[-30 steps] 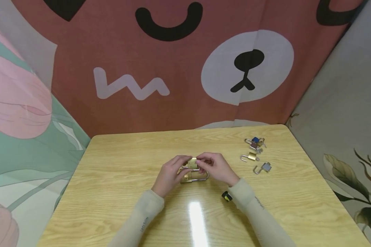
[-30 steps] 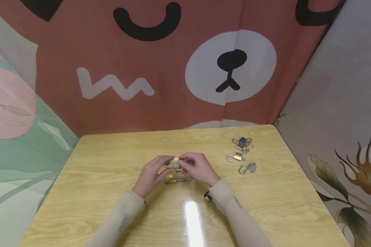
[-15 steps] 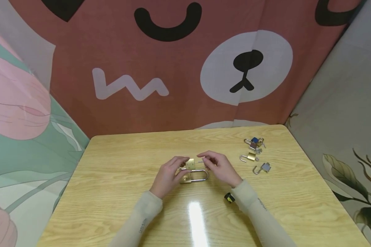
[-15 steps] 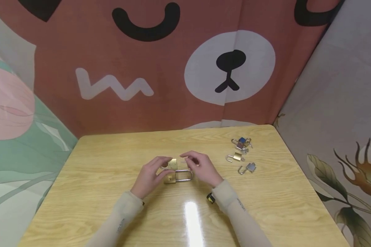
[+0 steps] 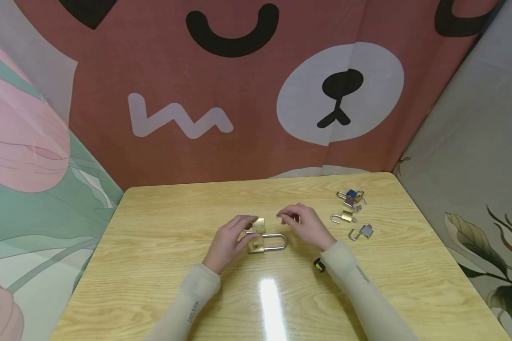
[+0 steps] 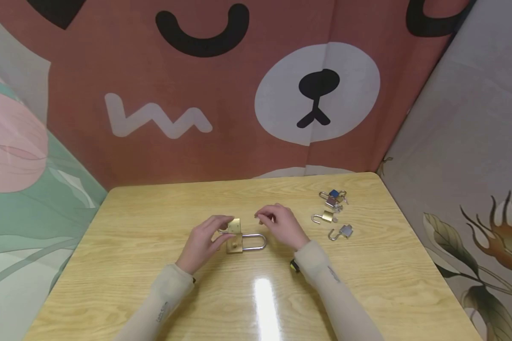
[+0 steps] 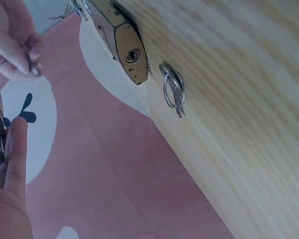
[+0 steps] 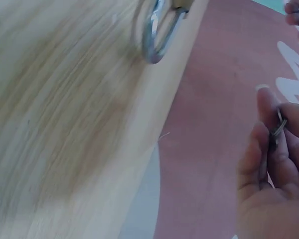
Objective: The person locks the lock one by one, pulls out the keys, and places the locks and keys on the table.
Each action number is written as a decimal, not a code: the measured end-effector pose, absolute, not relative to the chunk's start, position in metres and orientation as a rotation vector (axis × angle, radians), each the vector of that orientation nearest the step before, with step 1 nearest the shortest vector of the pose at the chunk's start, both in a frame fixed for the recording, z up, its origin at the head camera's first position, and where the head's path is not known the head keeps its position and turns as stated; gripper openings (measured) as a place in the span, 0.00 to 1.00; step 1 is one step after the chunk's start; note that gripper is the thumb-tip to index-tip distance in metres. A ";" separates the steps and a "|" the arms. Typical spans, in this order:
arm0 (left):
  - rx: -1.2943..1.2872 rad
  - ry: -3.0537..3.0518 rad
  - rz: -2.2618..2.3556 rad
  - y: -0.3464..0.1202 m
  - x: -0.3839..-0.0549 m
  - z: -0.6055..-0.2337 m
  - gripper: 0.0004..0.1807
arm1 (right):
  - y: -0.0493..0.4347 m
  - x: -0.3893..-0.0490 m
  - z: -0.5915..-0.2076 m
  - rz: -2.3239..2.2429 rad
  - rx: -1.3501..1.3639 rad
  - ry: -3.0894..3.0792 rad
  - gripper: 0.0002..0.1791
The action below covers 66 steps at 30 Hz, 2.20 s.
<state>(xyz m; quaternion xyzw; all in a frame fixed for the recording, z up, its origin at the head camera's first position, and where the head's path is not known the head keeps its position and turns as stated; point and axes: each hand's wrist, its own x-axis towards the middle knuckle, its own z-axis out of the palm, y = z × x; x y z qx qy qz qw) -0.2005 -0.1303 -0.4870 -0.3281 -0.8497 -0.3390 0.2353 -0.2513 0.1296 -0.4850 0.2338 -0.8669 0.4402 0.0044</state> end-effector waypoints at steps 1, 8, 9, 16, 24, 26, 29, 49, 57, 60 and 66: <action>-0.900 -2.331 -0.932 -0.130 -0.200 -0.487 0.23 | 0.129 -0.253 -0.486 1.339 0.743 -2.724 0.09; -0.931 -2.304 -0.938 -0.128 -0.201 -0.488 0.24 | 0.124 -0.265 -0.499 1.229 0.830 -2.727 0.06; -0.935 -2.303 -0.935 -0.127 -0.202 -0.488 0.24 | 0.122 -0.266 -0.500 1.222 0.835 -2.727 0.05; -0.933 -2.320 -0.927 -0.128 -0.203 -0.490 0.23 | 0.114 -0.274 -0.510 1.186 0.800 -2.820 0.03; -0.923 -2.330 -0.935 -0.128 -0.204 -0.490 0.23 | 0.113 -0.276 -0.510 1.134 0.856 -2.863 0.07; -0.917 -2.337 -0.940 -0.128 -0.204 -0.491 0.23 | 0.113 -0.276 -0.511 1.125 0.860 -2.880 0.09; -0.910 -2.347 -0.950 -0.128 -0.203 -0.493 0.23 | 0.114 -0.276 -0.512 1.119 0.854 -2.909 0.11; -0.894 -2.366 -0.957 -0.129 -0.205 -0.490 0.23 | 0.098 -0.238 -0.467 1.556 1.115 -2.494 0.20; -0.860 -2.337 -0.960 -0.134 -0.207 -0.486 0.26 | 0.095 -0.240 -0.471 1.461 1.176 -2.380 0.23; -0.827 -2.352 -1.049 -0.137 -0.209 -0.486 0.26 | 0.094 -0.242 -0.470 1.446 1.156 -2.381 0.23; -0.605 -2.456 -1.363 -0.142 -0.216 -0.485 0.15 | 0.095 -0.251 -0.475 1.449 1.067 -2.461 0.22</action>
